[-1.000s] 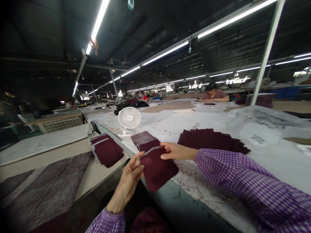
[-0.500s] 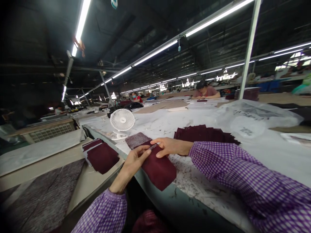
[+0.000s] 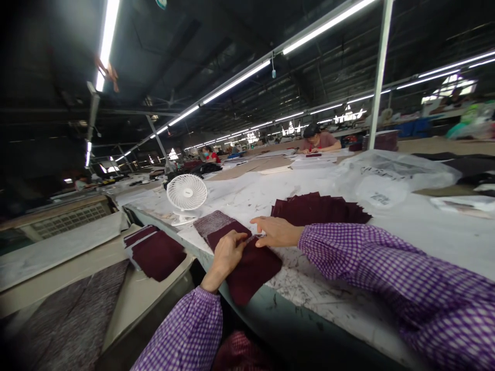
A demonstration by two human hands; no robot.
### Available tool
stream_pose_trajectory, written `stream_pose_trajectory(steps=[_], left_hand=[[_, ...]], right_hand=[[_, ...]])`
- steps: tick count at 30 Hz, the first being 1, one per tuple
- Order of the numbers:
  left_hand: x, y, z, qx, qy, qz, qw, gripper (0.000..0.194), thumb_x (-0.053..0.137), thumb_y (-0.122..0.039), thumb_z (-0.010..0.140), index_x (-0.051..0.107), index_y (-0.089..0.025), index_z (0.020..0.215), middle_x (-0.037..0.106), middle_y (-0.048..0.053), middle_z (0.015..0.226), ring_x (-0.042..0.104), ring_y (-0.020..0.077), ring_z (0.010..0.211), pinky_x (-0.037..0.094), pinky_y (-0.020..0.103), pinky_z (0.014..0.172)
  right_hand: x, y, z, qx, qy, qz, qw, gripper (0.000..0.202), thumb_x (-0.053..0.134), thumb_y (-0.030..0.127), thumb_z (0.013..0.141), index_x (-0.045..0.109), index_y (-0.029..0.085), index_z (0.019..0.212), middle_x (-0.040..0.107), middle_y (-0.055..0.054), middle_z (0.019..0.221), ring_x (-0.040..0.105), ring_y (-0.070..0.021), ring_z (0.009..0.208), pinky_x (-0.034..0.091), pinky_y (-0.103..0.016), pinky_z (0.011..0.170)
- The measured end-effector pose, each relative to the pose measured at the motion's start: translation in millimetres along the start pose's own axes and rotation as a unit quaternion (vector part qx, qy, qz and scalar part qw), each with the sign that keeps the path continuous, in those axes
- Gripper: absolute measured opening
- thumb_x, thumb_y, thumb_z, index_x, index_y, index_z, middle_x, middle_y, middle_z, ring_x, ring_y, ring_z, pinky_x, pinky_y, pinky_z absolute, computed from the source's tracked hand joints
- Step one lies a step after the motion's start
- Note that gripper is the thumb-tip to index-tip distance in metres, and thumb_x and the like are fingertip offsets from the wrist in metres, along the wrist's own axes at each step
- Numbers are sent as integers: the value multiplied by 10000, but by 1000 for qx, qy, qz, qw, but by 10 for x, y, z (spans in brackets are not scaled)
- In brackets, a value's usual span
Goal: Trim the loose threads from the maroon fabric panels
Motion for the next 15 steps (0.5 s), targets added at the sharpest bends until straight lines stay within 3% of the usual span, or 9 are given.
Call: stream_pose_trajectory(steps=[4,9,15], left_hand=[[29,-19,-23,23,0,36,999,278,475,-156,843,668,-191,1041,617,52,898,584,173,861,437,278,780],[21,-95,-57,47,-12,53,997,296,433,-161,867,679,-209,1026,599,40,875,570,165,850,427,265,751],[20,-200,-109,80,-11,110,991,328,381,-170,895,691,-248,968,561,35,842,527,159,817,400,262,704]], right_hand=[[23,15,-199,-43,-53,-51,996,282,553,313,827,615,198,1077,609,-57,969,569,-190,846,417,-295,749],[73,81,-327,-85,-97,-87,988,303,442,301,900,620,221,1132,597,-61,961,558,-173,820,401,-273,689],[98,76,-336,-90,-89,-127,984,287,410,267,902,677,214,992,587,-61,908,542,-157,758,366,-263,613]])
Point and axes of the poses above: each hand's wrist, its own z-axis towards the middle knuckle, its own x-axis out of the palm, y = z × x, the point moved 7 cm from there along z, towards the middle knuckle
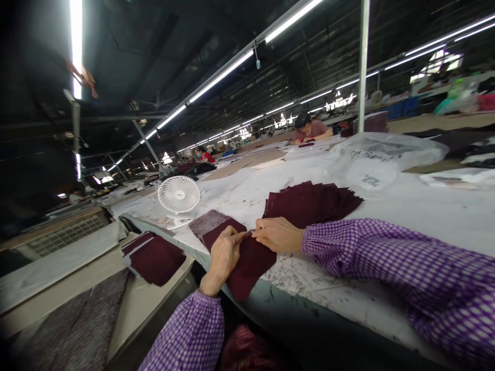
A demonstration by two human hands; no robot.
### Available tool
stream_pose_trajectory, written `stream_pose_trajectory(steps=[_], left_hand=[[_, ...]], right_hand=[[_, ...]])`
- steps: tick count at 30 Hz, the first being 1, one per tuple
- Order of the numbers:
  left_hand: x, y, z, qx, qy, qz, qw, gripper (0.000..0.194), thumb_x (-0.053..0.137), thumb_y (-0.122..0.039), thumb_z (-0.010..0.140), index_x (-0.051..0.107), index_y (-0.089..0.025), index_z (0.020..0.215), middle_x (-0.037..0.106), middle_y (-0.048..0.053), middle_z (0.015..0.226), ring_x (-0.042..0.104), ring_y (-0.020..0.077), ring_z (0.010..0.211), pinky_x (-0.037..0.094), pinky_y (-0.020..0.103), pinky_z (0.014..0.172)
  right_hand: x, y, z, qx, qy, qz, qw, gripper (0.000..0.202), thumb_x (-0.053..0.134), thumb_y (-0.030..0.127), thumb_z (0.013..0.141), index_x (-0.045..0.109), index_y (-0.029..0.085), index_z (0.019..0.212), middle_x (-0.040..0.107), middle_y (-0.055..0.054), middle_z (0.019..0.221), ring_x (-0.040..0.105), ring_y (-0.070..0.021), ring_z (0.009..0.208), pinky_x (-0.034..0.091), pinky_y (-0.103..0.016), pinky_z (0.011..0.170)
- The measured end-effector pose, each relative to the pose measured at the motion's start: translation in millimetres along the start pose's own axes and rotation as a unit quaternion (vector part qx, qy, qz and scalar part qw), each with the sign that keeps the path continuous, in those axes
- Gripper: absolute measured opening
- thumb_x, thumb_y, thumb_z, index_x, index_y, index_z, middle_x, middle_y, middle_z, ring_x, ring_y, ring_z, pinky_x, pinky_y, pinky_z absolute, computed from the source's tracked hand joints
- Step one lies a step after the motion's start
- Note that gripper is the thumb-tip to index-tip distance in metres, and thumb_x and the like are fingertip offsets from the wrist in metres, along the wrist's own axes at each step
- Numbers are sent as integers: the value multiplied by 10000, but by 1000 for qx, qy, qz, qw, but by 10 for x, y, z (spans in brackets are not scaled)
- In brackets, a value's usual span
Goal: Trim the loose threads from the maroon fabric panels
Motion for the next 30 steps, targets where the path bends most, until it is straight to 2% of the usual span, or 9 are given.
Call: stream_pose_trajectory(steps=[7,13,18,25,27,30], left_hand=[[1,-87,5,49,37,43,997,354,364,-135,881,664,-268,1016,547,37,908,502,166,836,386,277,727],[21,-43,10,41,28,8,999,309,376,-139,890,653,-228,993,530,24,837,507,141,792,387,236,684],[16,-55,-3,67,16,-12,998,323,373,-135,897,670,-237,974,526,18,840,502,135,794,383,228,672],[15,-87,17,78,33,5,996,312,382,-140,893,680,-233,912,530,20,844,507,139,788,376,236,652],[14,-93,25,82,35,6,996,316,377,-145,896,678,-236,925,534,23,852,510,141,794,379,238,663],[15,-93,30,84,37,9,996,318,376,-148,896,677,-236,950,540,30,865,516,147,806,383,245,683]], right_hand=[[-5,2,-13,-5,-10,0,1000,267,418,254,898,674,202,956,597,-51,921,550,-151,758,372,-264,619],[3,7,-9,-3,-9,-7,1000,274,424,255,903,673,214,1010,599,-44,926,561,-151,776,383,-261,629],[-3,6,-8,-3,-10,-8,1000,276,423,259,906,672,218,1019,601,-41,931,561,-147,767,384,-256,617],[12,-1,-16,0,-4,-12,1000,276,409,261,909,669,209,983,597,-44,923,558,-145,742,395,-256,612],[-6,-11,-17,7,-20,-2,1000,277,405,255,907,646,211,1036,595,-49,968,561,-151,770,418,-265,647],[-57,5,-10,-7,-64,20,998,337,376,234,913,553,193,1196,576,-72,1117,545,-180,955,428,-310,825]])
Point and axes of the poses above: each hand's wrist, its own z-axis towards the middle knuckle, its own x-axis out of the palm, y = z × x, the point moved 7 cm from there along z, towards the middle knuckle
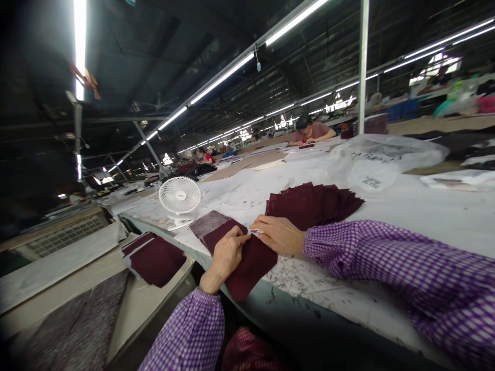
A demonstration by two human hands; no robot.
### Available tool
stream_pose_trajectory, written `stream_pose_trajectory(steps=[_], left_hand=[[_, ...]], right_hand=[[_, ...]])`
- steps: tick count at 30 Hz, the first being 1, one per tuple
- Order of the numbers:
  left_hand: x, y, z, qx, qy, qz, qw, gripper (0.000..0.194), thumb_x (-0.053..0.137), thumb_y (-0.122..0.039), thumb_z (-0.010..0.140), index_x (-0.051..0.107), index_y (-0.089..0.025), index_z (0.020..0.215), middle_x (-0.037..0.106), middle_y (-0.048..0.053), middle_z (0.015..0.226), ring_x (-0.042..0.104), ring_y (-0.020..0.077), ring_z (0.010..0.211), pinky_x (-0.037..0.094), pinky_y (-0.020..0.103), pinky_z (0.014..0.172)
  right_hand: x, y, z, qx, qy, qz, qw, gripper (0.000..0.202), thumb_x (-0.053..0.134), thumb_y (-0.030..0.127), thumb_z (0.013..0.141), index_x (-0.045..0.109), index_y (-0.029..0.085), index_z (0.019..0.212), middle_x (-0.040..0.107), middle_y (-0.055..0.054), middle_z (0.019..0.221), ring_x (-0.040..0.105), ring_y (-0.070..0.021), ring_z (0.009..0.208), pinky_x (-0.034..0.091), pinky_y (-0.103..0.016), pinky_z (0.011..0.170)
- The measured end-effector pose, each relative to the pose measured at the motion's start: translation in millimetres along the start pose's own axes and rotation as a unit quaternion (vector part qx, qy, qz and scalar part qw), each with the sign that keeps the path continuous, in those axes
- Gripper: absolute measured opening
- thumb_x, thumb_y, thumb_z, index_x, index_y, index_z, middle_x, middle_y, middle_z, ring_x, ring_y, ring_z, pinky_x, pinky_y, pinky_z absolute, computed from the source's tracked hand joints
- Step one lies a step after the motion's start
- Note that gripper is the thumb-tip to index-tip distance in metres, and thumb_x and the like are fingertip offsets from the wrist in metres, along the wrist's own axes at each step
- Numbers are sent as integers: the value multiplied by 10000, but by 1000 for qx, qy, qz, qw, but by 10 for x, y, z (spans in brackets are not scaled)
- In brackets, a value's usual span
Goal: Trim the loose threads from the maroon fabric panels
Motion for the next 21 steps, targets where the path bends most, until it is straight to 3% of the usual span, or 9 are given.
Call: stream_pose_trajectory(steps=[3,12,16,21], left_hand=[[-1,4,-5,1,-1,4,1000,323,378,-143,893,680,-239,956,545,33,875,520,150,803,382,250,672],[18,35,1,0,-7,-22,1000,332,402,-120,880,677,-250,1012,562,33,878,539,155,806,404,255,675],[-43,169,-76,-22,-33,-97,995,220,513,-164,853,698,-230,953,587,17,826,559,150,799,420,247,694],[-154,389,-335,-44,-82,-177,980,174,554,-207,846,718,-211,903,596,21,794,562,148,779,429,244,675]], right_hand=[[7,40,19,-36,-9,5,999,396,346,232,923,471,171,1294,578,-91,1159,496,-204,1042,375,-373,939],[90,38,47,-42,45,-13,998,400,352,184,911,516,183,1276,633,-93,981,487,-214,914,400,-361,814],[109,32,69,-38,52,-9,998,384,372,178,901,548,203,1241,639,-79,999,490,-209,922,378,-350,822],[127,23,106,-23,75,1,997,373,352,184,908,579,215,1203,644,-63,1024,483,-206,907,358,-344,805]])
Point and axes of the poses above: each hand's wrist, its own z-axis towards the middle knuckle, its own x-axis out of the palm, y = z × x, the point moved 7 cm from there along z, towards the middle knuckle
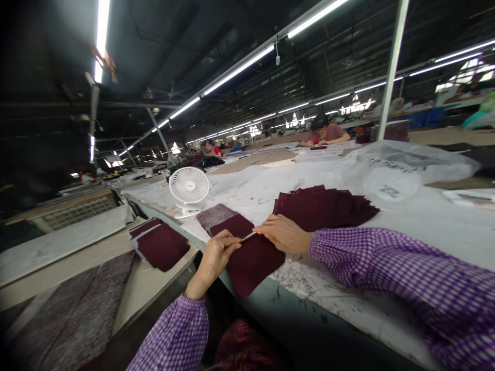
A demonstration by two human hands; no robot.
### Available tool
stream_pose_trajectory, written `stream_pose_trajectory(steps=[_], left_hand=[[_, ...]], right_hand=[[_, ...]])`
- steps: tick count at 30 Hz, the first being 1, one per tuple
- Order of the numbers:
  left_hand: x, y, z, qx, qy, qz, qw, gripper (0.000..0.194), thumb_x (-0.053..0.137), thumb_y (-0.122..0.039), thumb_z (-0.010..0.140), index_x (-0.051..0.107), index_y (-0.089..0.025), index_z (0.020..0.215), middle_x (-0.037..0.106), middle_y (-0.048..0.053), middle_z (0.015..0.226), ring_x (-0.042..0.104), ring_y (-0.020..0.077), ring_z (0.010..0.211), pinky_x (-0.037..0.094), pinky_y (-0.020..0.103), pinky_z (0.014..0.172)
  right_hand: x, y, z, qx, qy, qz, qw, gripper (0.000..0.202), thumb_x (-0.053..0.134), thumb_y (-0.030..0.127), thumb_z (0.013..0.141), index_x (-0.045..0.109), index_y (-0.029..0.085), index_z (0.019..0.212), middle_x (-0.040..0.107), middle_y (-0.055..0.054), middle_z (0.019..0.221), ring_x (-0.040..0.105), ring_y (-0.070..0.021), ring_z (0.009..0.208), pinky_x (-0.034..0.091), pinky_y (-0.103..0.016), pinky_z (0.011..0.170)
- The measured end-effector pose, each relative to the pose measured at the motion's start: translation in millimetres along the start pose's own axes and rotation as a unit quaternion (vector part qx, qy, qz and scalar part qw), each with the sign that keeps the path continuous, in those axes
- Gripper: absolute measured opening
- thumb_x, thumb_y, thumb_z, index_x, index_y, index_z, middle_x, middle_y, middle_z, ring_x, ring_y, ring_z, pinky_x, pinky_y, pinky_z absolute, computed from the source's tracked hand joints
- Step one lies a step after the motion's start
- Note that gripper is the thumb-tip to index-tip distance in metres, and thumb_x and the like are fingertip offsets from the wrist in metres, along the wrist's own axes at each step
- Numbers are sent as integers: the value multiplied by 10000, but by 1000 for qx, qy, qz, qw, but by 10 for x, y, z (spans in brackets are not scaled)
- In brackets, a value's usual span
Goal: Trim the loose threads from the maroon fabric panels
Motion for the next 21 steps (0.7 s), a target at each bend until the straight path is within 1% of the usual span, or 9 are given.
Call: stream_pose_trajectory(steps=[3,7,11,15,18,21], left_hand=[[-88,69,-123,0,-17,-20,1000,191,542,-245,859,722,-222,918,585,24,779,549,145,753,423,248,656],[-143,149,-210,-22,-41,-58,997,198,548,-284,859,731,-228,909,566,19,747,540,134,721,419,248,648],[-154,178,-247,-29,-64,-89,994,183,564,-273,850,731,-225,908,562,15,749,544,131,723,418,246,649],[-150,186,-272,-28,-70,-102,992,194,553,-283,857,724,-218,921,565,19,774,544,129,724,427,244,658],[-151,184,-280,-22,-68,-98,993,197,545,-279,862,722,-215,920,564,17,781,537,127,725,426,241,663],[-148,184,-280,-21,-69,-85,994,193,546,-282,862,720,-231,927,558,12,778,530,129,733,423,240,665]], right_hand=[[12,42,16,-7,25,-32,999,379,370,139,881,603,227,1167,644,-62,999,471,-210,896,340,-341,778],[18,113,31,-23,46,-69,996,440,400,66,826,592,233,1185,633,-72,1016,471,-212,918,322,-342,787],[2,148,83,-35,70,-92,993,445,394,54,824,604,244,1166,629,-67,1000,479,-215,891,316,-346,764],[-26,182,186,-51,103,-100,988,491,385,35,822,598,298,1178,627,-54,916,496,-192,812,306,-330,722],[-15,268,252,-74,132,-117,982,557,388,8,805,564,334,1223,613,-48,869,511,-173,769,296,-324,713],[-7,366,300,-89,143,-153,974,580,405,14,806,528,350,1263,594,-57,848,518,-163,729,296,-329,723]])
Point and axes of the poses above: each hand's wrist, its own z-axis towards the middle knuckle, its own x-axis out of the palm, y = z × x, the point moved 7 cm from there along z, towards the middle knuckle
